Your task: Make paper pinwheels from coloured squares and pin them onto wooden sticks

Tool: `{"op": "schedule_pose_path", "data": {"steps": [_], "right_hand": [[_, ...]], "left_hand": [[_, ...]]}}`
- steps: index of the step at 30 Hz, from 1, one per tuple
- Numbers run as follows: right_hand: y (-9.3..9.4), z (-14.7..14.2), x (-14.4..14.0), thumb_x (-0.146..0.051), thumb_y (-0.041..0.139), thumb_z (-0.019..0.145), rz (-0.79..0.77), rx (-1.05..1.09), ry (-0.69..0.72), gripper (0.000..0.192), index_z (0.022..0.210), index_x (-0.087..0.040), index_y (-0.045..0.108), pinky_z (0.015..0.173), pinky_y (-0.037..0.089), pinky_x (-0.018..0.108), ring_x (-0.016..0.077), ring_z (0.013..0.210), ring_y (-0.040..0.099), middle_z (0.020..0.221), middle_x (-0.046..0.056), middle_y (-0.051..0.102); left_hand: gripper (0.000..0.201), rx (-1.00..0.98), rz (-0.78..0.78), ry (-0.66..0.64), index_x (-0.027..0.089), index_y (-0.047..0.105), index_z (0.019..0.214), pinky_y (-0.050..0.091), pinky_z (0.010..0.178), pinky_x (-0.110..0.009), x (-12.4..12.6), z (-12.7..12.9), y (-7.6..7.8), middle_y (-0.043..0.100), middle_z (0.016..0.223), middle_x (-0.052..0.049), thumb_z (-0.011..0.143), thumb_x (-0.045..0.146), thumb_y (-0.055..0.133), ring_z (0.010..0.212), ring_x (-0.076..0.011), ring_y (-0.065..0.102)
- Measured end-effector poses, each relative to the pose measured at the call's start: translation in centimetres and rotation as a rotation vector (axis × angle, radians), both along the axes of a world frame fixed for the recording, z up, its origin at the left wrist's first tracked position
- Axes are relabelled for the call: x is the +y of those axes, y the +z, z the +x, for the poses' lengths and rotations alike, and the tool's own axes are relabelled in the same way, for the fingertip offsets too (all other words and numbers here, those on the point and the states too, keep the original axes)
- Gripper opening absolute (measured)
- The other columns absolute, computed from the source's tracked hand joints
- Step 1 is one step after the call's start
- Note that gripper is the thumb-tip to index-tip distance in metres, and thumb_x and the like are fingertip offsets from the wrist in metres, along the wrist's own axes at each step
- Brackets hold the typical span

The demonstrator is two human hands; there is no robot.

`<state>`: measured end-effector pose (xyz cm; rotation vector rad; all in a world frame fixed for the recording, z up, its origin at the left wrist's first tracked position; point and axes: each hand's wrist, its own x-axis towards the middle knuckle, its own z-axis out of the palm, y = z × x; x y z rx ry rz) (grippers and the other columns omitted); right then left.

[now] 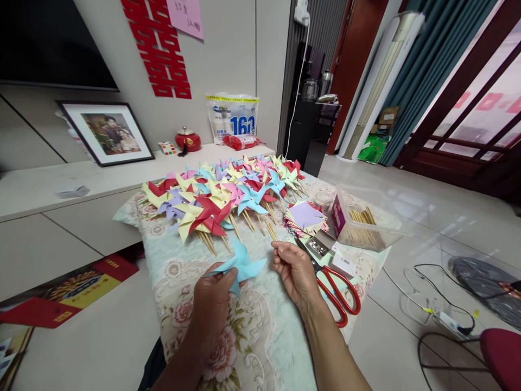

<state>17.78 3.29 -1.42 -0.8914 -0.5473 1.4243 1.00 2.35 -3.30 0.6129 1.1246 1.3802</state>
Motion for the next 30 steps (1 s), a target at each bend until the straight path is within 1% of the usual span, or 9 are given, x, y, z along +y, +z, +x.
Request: {"op": "schedule_pose_path", "data": {"steps": [4,9,13,17,20,22,24,26,30], "right_hand": [[0.1,-0.2,-0.4,-0.021,0.092,0.059,0.026,-0.027,0.006,0.027,0.081,-0.018,0.078,0.064,0.056,0.026,0.0116,0.066,0.063,0.079,0.003,0.071],[0.4,-0.8,-0.8,-0.027,0.095,0.056,0.070,-0.040,0.021,0.026,0.073,-0.020,0.076,0.068,0.058,0.028,0.0109,0.067,0.064,0.090,0.003,0.073],[0.4,-1.2,-1.3,-0.032,0.094,0.059,0.153,-0.090,0.030,0.025,0.072,-0.022,0.076,0.064,0.055,0.025,0.0105,0.063,0.062,0.081,0.000,0.070],[0.1,-1.6,-2.1,-0.031,0.086,0.072,0.266,-0.360,0.000,0.015,0.081,-0.023,0.078,0.069,0.051,0.024,0.0135,0.073,0.063,0.080,0.001,0.071],[0.3,-2.2,-2.7,-0.030,0.077,0.082,0.360,-0.617,0.032,0.009,0.089,-0.025,0.076,0.072,0.050,0.028,0.0162,0.076,0.065,0.081,0.000,0.072],[0.4,-2.7,-3.0,-0.026,0.070,0.088,0.474,-0.760,0.056,0.004,0.088,-0.025,0.074,0.074,0.049,0.030,0.0172,0.077,0.065,0.081,0.001,0.071],[0.5,-3.2,-3.0,-0.022,0.066,0.090,0.592,-0.902,0.045,0.009,0.085,-0.025,0.073,0.077,0.047,0.032,0.0183,0.081,0.063,0.083,0.001,0.069],[0.5,-3.4,-3.0,-0.020,0.066,0.090,0.647,-1.036,0.003,0.010,0.084,-0.025,0.073,0.084,0.045,0.035,0.0207,0.091,0.061,0.091,0.003,0.067],[0.3,-3.5,-2.8,-0.023,0.066,0.090,0.622,-1.187,-0.046,0.013,0.079,-0.024,0.073,0.101,0.036,0.044,0.0278,0.119,0.050,0.123,0.007,0.061]], "left_hand": [[0.016,0.021,0.007,0.006,0.017,0.063,0.072,0.050,0.053,-0.024,0.0,0.1,0.0,0.065,0.055,0.004,0.062,0.025,0.073,0.052,-0.0137,0.059],[0.015,0.019,0.012,0.006,0.016,0.063,0.072,0.052,0.055,-0.025,-0.1,0.2,0.2,0.064,0.055,0.004,0.063,0.024,0.072,0.053,-0.0135,0.059],[0.014,0.015,0.005,0.022,0.017,0.061,0.067,0.050,0.053,-0.024,-0.1,0.3,0.5,0.061,0.052,0.005,0.062,0.024,0.072,0.050,-0.0120,0.056],[0.012,0.046,0.022,0.014,0.017,0.060,0.066,0.046,0.050,-0.022,-0.2,0.2,0.6,0.061,0.051,0.005,0.063,0.023,0.070,0.049,-0.0117,0.056],[0.011,0.065,0.020,-0.008,0.017,0.060,0.065,0.044,0.050,-0.022,-0.3,0.2,1.0,0.062,0.050,0.004,0.063,0.024,0.069,0.048,-0.0123,0.055],[0.011,0.089,0.022,-0.013,0.017,0.060,0.065,0.042,0.050,-0.022,-0.4,0.1,1.3,0.061,0.049,0.004,0.063,0.024,0.068,0.048,-0.0122,0.054],[0.011,0.118,0.032,-0.014,0.017,0.061,0.064,0.039,0.050,-0.021,-0.4,0.2,1.5,0.060,0.049,0.005,0.062,0.024,0.068,0.048,-0.0107,0.051],[0.011,0.136,0.039,-0.009,0.016,0.060,0.063,0.036,0.049,-0.020,-0.3,0.2,1.4,0.057,0.048,0.006,0.061,0.024,0.068,0.047,-0.0089,0.046],[0.013,0.141,0.035,-0.016,0.017,0.058,0.061,0.032,0.047,-0.020,-0.1,0.3,0.9,0.051,0.047,0.008,0.060,0.025,0.068,0.046,-0.0076,0.040]]}}
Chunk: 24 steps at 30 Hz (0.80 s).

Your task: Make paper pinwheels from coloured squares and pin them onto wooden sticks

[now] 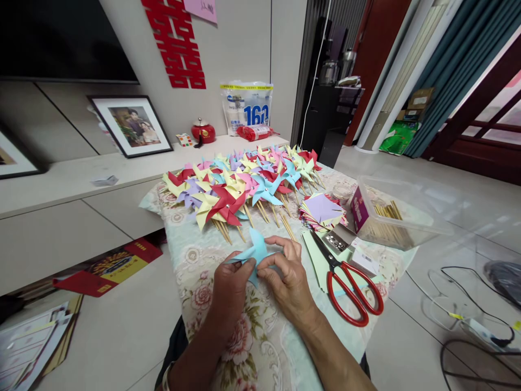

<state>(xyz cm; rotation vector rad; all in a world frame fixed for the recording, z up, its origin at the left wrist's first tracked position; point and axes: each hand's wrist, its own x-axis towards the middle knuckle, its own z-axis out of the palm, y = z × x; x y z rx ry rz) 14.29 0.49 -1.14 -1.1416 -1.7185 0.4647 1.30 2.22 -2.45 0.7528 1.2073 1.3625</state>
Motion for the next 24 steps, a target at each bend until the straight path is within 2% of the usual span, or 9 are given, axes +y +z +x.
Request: {"op": "schedule_pose_path", "data": {"steps": [3,6,11,16,24], "right_hand": [[-0.2,0.0,0.1,-0.027,0.066,0.090,-0.025,0.010,-0.011,0.014,0.078,-0.024,0.072,0.107,0.030,0.048,0.0305,0.130,0.043,0.140,0.006,0.053],[-0.3,0.0,0.1,-0.029,0.068,0.089,-0.074,0.057,-0.018,0.013,0.077,-0.025,0.072,0.110,0.027,0.050,0.0314,0.134,0.040,0.145,0.006,0.050],[-0.3,-0.1,0.2,-0.030,0.070,0.087,-0.161,0.147,-0.014,0.013,0.075,-0.025,0.073,0.111,0.026,0.050,0.0312,0.134,0.041,0.140,0.007,0.055],[-0.5,-0.1,0.3,-0.028,0.073,0.084,-0.180,0.194,-0.019,0.007,0.077,-0.025,0.073,0.108,0.030,0.048,0.0299,0.130,0.046,0.131,0.008,0.061],[-0.6,-0.1,0.2,-0.024,0.071,0.086,-0.138,0.157,-0.030,0.007,0.080,-0.026,0.073,0.104,0.033,0.044,0.0276,0.124,0.050,0.124,0.006,0.063]], "left_hand": [[0.013,0.013,0.031,-0.040,0.017,0.058,0.062,0.033,0.048,-0.020,-0.1,0.1,-0.2,0.051,0.048,0.008,0.063,0.025,0.068,0.048,-0.0076,0.040],[0.013,0.004,0.045,-0.065,0.017,0.058,0.063,0.033,0.048,-0.020,-0.4,0.1,-0.1,0.052,0.048,0.008,0.065,0.025,0.068,0.048,-0.0076,0.040],[0.013,-0.015,0.052,-0.073,0.017,0.058,0.062,0.034,0.047,-0.020,-0.7,0.2,0.5,0.055,0.046,0.007,0.064,0.025,0.068,0.046,-0.0083,0.045],[0.011,-0.015,0.053,-0.060,0.017,0.059,0.062,0.035,0.047,-0.019,-0.8,0.2,0.9,0.056,0.046,0.007,0.064,0.023,0.068,0.045,-0.0082,0.046],[0.012,-0.040,0.061,-0.051,0.017,0.059,0.062,0.038,0.048,-0.019,-0.8,0.3,0.4,0.055,0.047,0.007,0.064,0.023,0.069,0.047,-0.0086,0.046]]}}
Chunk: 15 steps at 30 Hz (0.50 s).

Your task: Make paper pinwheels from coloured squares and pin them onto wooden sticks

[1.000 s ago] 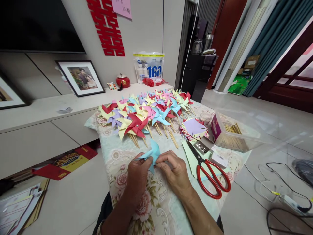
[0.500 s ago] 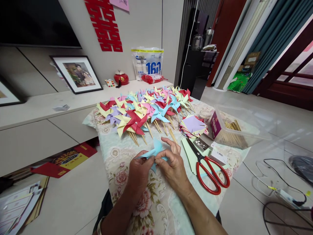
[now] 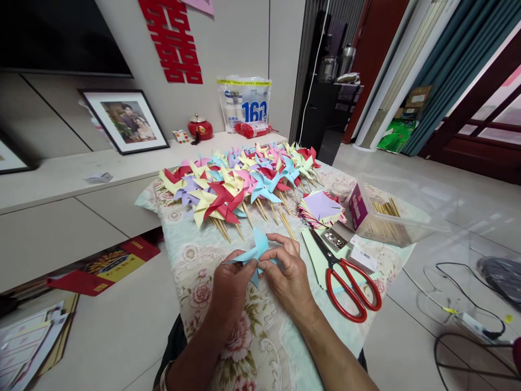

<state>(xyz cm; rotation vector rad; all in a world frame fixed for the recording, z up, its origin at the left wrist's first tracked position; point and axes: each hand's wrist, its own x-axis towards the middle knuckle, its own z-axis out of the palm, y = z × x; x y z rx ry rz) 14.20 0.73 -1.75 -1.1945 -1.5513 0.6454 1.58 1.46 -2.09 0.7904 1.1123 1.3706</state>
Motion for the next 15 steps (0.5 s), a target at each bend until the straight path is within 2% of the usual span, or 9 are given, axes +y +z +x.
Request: {"op": "schedule_pose_path", "data": {"steps": [9,15], "right_hand": [[0.31,0.01,-0.05,-0.023,0.067,0.088,-0.002,-0.040,0.010,0.012,0.077,-0.025,0.072,0.104,0.033,0.043,0.0267,0.123,0.050,0.119,0.006,0.064],[0.32,-0.12,-0.11,-0.025,0.066,0.086,-0.038,-0.013,-0.009,0.011,0.076,-0.025,0.072,0.102,0.035,0.044,0.0279,0.122,0.050,0.116,0.007,0.064]], "left_hand": [[0.016,0.004,-0.001,0.026,0.017,0.057,0.062,0.038,0.049,-0.019,-0.24,0.27,0.26,0.050,0.048,0.008,0.064,0.025,0.071,0.047,-0.0074,0.041],[0.017,0.120,0.020,-0.011,0.019,0.056,0.062,0.031,0.048,-0.020,-0.11,-0.15,-0.03,0.047,0.046,0.008,0.065,0.027,0.070,0.046,-0.0075,0.038]]}}
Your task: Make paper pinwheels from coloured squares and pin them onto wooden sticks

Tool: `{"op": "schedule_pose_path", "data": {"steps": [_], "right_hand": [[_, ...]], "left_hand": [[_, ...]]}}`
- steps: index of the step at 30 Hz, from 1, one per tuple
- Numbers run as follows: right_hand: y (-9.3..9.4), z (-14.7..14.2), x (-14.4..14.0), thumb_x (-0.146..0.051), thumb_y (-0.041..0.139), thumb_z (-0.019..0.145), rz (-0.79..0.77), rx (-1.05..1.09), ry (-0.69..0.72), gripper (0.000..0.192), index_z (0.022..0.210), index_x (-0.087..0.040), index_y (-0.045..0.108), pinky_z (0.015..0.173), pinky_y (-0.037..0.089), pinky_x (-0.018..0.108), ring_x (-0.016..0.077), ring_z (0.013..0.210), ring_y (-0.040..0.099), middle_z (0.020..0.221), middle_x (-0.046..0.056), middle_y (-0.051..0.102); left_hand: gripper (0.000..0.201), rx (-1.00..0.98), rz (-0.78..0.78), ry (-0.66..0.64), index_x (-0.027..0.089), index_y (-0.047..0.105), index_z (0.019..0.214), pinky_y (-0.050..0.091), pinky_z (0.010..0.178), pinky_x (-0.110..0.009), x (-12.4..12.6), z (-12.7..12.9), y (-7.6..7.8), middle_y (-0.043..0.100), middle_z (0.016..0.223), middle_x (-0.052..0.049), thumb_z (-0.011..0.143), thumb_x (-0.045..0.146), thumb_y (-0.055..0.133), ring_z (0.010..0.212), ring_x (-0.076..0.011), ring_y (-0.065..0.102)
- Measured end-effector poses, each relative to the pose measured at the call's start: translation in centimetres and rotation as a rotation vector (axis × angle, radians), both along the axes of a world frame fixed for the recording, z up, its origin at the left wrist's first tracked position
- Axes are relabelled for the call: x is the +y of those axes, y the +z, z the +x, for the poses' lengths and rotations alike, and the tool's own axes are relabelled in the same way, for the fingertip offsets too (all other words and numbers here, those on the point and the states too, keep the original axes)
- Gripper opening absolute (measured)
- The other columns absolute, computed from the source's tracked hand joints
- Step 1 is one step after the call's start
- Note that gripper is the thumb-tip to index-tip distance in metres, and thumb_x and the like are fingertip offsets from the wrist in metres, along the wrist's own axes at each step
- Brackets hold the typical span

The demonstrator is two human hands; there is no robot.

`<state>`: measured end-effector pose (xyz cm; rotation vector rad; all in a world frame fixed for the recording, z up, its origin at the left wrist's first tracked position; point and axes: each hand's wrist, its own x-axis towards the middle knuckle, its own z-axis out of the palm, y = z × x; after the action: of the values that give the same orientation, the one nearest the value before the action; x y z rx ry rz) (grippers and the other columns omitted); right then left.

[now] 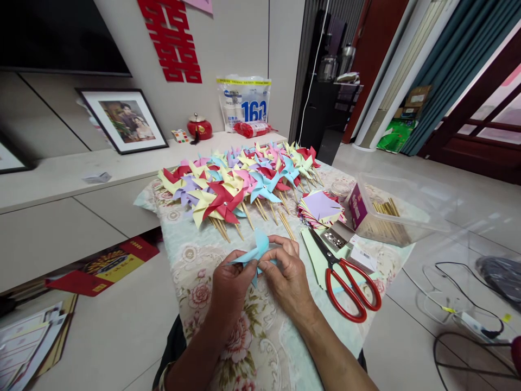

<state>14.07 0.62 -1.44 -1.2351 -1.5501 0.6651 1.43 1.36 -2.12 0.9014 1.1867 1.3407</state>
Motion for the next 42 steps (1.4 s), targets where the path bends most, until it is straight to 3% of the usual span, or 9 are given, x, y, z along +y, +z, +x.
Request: {"op": "schedule_pose_path", "data": {"steps": [8,15,17,19,21,24,27,36,42], "right_hand": [[-0.1,-0.1,0.0,-0.027,0.067,0.084,-0.020,0.037,-0.014,0.012,0.073,-0.024,0.071,0.099,0.037,0.042,0.0281,0.117,0.052,0.109,0.007,0.067],[-0.5,-0.4,0.1,-0.030,0.071,0.080,-0.016,0.111,-0.056,0.009,0.075,-0.023,0.070,0.095,0.043,0.042,0.0275,0.105,0.060,0.100,0.007,0.070],[-0.8,-0.5,0.1,-0.033,0.074,0.078,-0.054,0.180,-0.075,0.014,0.087,-0.023,0.070,0.094,0.045,0.042,0.0272,0.103,0.062,0.104,0.007,0.070],[-1.1,-0.5,0.1,-0.034,0.076,0.077,-0.100,0.250,-0.089,0.036,0.110,-0.023,0.067,0.095,0.046,0.043,0.0270,0.104,0.063,0.110,0.008,0.069],[-1.3,-0.5,0.1,-0.034,0.076,0.077,-0.141,0.298,-0.073,0.062,0.135,-0.024,0.055,0.096,0.046,0.044,0.0260,0.105,0.063,0.114,0.008,0.068],[-1.5,-0.4,0.2,-0.035,0.076,0.079,-0.180,0.346,-0.024,0.077,0.148,-0.023,0.042,0.095,0.045,0.043,0.0227,0.096,0.065,0.102,0.004,0.070],[-1.5,-0.4,0.3,-0.036,0.076,0.078,-0.200,0.382,-0.007,0.076,0.146,-0.022,0.045,0.092,0.046,0.041,0.0201,0.086,0.063,0.088,0.000,0.068],[-1.3,-0.6,0.4,-0.034,0.078,0.073,-0.192,0.385,-0.083,0.066,0.134,-0.021,0.059,0.097,0.043,0.043,0.0189,0.080,0.062,0.078,-0.003,0.066],[-1.1,-0.8,0.3,-0.033,0.078,0.072,-0.193,0.363,-0.108,0.062,0.132,-0.023,0.062,0.087,0.049,0.038,0.0184,0.076,0.064,0.078,-0.003,0.066]], "left_hand": [[0.014,0.092,0.049,-0.006,0.020,0.057,0.068,0.033,0.051,-0.022,0.0,0.0,-1.8,0.048,0.053,0.007,0.072,0.029,0.068,0.050,-0.0099,0.040],[0.012,0.164,0.046,0.001,0.020,0.058,0.067,0.034,0.052,-0.022,0.1,-0.2,-1.9,0.048,0.052,0.007,0.072,0.026,0.067,0.051,-0.0107,0.041],[0.011,0.165,0.035,0.004,0.020,0.059,0.066,0.034,0.051,-0.022,0.1,-0.3,-1.9,0.049,0.052,0.007,0.071,0.026,0.067,0.050,-0.0109,0.043],[0.011,0.149,0.030,-0.004,0.020,0.059,0.066,0.035,0.051,-0.022,0.1,-0.2,-1.9,0.050,0.052,0.007,0.070,0.025,0.068,0.050,-0.0109,0.044],[0.012,0.131,0.025,-0.006,0.020,0.059,0.066,0.036,0.051,-0.021,0.1,-0.1,-2.1,0.050,0.051,0.007,0.070,0.025,0.068,0.049,-0.0106,0.044],[0.012,0.106,0.023,-0.003,0.019,0.059,0.066,0.037,0.050,-0.021,0.2,0.0,-2.3,0.051,0.050,0.007,0.068,0.025,0.069,0.048,-0.0103,0.044],[0.013,0.091,0.016,-0.017,0.019,0.059,0.065,0.037,0.050,-0.021,0.3,0.0,-2.3,0.052,0.050,0.007,0.068,0.025,0.070,0.048,-0.0105,0.046],[0.016,0.083,-0.004,-0.015,0.020,0.059,0.065,0.036,0.047,-0.020,0.2,-0.2,-1.7,0.051,0.050,0.007,0.065,0.026,0.074,0.048,-0.0107,0.048],[0.018,0.058,-0.012,-0.015,0.020,0.057,0.066,0.035,0.047,-0.020,0.4,0.1,-2.0,0.050,0.049,0.008,0.064,0.026,0.074,0.046,-0.0103,0.046]]}}
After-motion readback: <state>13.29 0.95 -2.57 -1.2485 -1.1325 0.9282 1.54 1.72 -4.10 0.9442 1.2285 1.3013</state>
